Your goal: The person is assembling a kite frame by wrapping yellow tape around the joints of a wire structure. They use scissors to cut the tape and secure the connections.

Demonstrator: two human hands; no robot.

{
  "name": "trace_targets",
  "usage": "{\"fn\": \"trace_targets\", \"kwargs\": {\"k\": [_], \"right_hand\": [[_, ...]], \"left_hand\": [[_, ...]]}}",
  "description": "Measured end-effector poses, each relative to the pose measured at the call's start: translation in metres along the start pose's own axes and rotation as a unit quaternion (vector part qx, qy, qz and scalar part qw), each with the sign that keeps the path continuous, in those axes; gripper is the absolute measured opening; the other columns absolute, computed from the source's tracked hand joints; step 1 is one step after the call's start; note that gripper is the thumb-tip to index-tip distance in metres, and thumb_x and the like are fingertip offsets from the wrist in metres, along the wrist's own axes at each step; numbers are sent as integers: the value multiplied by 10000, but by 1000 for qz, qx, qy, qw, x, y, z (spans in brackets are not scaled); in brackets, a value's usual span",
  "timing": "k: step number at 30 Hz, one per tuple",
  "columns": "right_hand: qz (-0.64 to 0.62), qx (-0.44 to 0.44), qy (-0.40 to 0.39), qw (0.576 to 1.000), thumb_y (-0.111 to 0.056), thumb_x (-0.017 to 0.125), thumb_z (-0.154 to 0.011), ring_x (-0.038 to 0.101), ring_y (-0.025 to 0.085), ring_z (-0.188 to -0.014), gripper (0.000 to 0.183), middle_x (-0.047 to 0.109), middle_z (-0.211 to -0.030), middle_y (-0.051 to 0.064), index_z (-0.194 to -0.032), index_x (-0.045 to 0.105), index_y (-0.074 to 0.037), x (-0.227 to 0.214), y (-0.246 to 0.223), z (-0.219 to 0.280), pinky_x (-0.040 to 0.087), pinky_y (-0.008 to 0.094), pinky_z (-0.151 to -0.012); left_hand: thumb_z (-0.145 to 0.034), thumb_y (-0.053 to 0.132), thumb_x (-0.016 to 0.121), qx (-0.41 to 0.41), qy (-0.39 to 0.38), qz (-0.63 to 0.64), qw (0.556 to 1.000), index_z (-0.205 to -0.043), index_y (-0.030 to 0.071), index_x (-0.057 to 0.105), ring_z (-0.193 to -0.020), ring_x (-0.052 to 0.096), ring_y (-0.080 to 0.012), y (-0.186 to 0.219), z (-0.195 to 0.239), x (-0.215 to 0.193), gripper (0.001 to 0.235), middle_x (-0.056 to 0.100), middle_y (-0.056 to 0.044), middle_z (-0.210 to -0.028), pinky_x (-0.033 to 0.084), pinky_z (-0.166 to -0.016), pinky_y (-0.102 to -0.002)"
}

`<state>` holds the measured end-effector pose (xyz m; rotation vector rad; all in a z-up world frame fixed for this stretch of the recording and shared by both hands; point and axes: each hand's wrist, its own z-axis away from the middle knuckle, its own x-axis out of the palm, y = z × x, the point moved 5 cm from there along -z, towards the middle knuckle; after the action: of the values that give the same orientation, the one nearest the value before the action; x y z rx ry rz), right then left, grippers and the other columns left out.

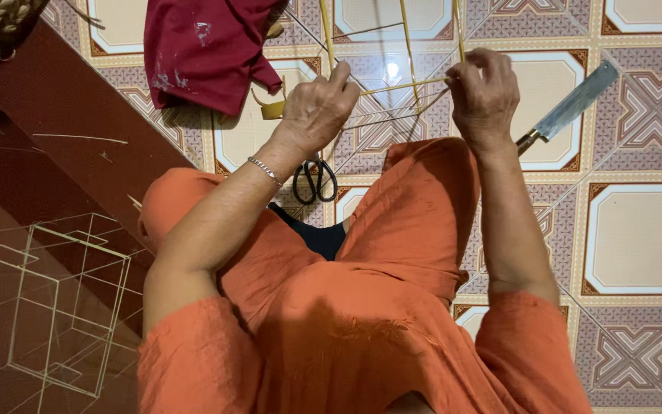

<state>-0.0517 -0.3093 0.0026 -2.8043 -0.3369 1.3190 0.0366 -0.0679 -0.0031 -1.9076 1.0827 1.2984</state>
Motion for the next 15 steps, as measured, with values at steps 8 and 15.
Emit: {"fn": "trace_targets", "kwargs": {"k": [8, 15], "right_hand": [[-245, 201, 18, 948, 1, 691, -949, 676, 252, -916, 115, 708, -994, 117, -1054, 699, -45, 40, -85, 68, 560, 368, -824], [-195, 77, -484, 849, -338, 696, -926, 700, 347, -812, 285, 675, -958, 203, -1128, 661, -140, 237, -218, 174, 567, 489, -721]], "left_hand": [[-853, -10, 685, -71, -35, 106, 991, -761, 16, 654, -597, 659, -180, 1, -15, -2, 100, 607, -168, -1096, 574, -474, -320], [-913, 143, 791, -135, -56, 280, 949, -835, 33, 721, -703, 696, -234, -14, -20, -11, 152, 594, -112, -949, 597, -624, -408]]}}
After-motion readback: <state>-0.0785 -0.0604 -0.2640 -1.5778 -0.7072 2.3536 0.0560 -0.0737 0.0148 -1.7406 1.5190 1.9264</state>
